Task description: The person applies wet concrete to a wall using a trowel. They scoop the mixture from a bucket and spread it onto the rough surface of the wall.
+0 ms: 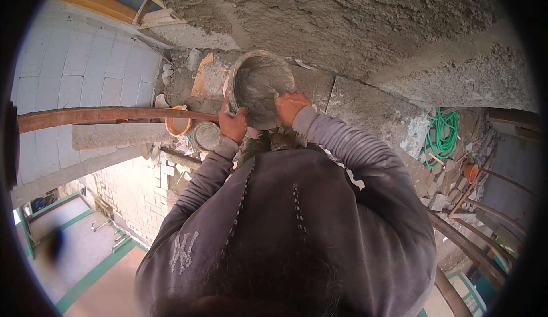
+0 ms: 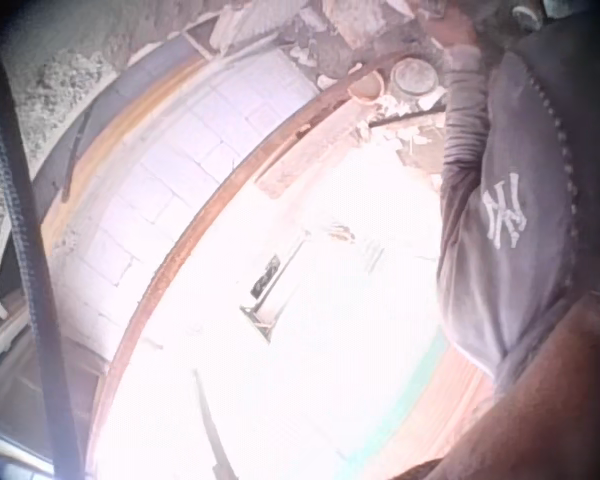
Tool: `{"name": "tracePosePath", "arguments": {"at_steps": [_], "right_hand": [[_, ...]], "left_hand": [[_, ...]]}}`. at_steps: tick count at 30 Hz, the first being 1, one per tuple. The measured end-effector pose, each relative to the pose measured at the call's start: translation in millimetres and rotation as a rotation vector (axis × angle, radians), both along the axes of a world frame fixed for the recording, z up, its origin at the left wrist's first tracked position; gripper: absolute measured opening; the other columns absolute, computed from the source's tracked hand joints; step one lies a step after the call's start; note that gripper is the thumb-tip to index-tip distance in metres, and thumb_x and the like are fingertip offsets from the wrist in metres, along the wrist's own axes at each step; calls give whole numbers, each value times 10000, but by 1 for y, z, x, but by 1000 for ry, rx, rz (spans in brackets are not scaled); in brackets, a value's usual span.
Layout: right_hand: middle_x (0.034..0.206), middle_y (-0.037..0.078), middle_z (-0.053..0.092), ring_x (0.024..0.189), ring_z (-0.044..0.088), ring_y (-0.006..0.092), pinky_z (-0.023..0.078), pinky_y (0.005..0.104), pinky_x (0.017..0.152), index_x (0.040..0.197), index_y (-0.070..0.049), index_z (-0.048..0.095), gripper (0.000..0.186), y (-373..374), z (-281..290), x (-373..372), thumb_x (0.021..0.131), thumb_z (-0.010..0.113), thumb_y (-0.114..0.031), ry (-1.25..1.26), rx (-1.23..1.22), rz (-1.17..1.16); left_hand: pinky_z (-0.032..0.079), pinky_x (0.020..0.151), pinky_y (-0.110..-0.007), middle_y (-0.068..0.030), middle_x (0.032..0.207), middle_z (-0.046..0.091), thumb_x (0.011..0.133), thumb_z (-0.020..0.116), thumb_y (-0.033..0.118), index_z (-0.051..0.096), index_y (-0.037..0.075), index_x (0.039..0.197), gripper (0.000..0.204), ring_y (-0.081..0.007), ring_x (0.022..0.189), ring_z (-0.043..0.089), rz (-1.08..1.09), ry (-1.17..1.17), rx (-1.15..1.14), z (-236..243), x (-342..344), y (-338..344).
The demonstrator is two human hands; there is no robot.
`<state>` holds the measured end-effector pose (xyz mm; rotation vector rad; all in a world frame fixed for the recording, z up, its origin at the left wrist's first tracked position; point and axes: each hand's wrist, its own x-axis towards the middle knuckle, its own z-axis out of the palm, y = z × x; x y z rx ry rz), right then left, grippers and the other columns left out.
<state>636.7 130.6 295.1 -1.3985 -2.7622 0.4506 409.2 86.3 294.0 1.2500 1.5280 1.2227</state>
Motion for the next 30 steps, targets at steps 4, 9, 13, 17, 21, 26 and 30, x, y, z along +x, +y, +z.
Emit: {"name": "tracePosePath", "arguments": {"at_steps": [4, 9, 13, 17, 21, 26, 30], "right_hand": [[922, 175, 753, 923, 746, 348, 591, 454, 810, 902, -29, 735, 197, -15, 51, 65, 800, 690, -192, -41, -42, -218], [922, 251, 751, 869, 744, 420, 586, 527, 800, 963, 58, 738, 367, 10, 17, 119, 732, 687, -223, -53, -313, -180], [777, 177, 723, 704, 734, 302, 580, 444, 596, 971, -1, 726, 313, -28, 1, 142, 820, 745, -275, 163, -716, -485], [655, 56, 608, 519, 596, 187, 469, 375, 444, 928, -50, 689, 264, -78, 0, 138, 912, 738, -309, 625, -981, -626], [663, 53, 590, 539, 574, 169, 452, 351, 447, 920, -38, 660, 285, -117, 22, 135, 920, 725, -315, 691, -903, -723], [873, 143, 740, 735, 683, 269, 551, 438, 695, 1045, 8, 731, 442, -117, 3, 96, 936, 687, -418, 472, -572, -455], [998, 172, 760, 904, 714, 298, 545, 445, 829, 1120, 12, 728, 455, -133, -47, 106, 981, 602, -403, 423, -510, -405]], "left_hand": [[431, 486, -282, -24, 814, 610, 913, 560, -65, 324, 83, 1624, 764, -84, 550, 499, -63, -140, -212, 46, 46, -5], [453, 1067, -337, -184, 1354, 640, 829, 597, -59, 442, -68, 1517, 705, -243, 1221, 610, -153, -148, -112, 83, 108, -18], [471, 1041, -326, -175, 1364, 632, 845, 598, -57, 416, -61, 1538, 717, -232, 1199, 618, -264, -9, -29, 34, 111, -12], [542, 927, -354, -187, 1285, 651, 851, 617, -54, 413, -43, 1542, 721, -258, 1091, 652, -280, -123, -163, -1, 115, 0], [612, 814, -514, -203, 1159, 663, 907, 665, 45, 294, -13, 1575, 766, -361, 976, 674, -293, -227, -497, -2, 102, 6], [627, 693, -610, -79, 1051, 654, 863, 723, 39, 560, 82, 1332, 499, -233, 885, 684, -365, -856, -525, -176, -2, 35], [612, 804, -603, -77, 1093, 663, 829, 759, 97, 603, 87, 1252, 451, -257, 985, 682, -624, -344, -541, -160, 18, 31]]}}
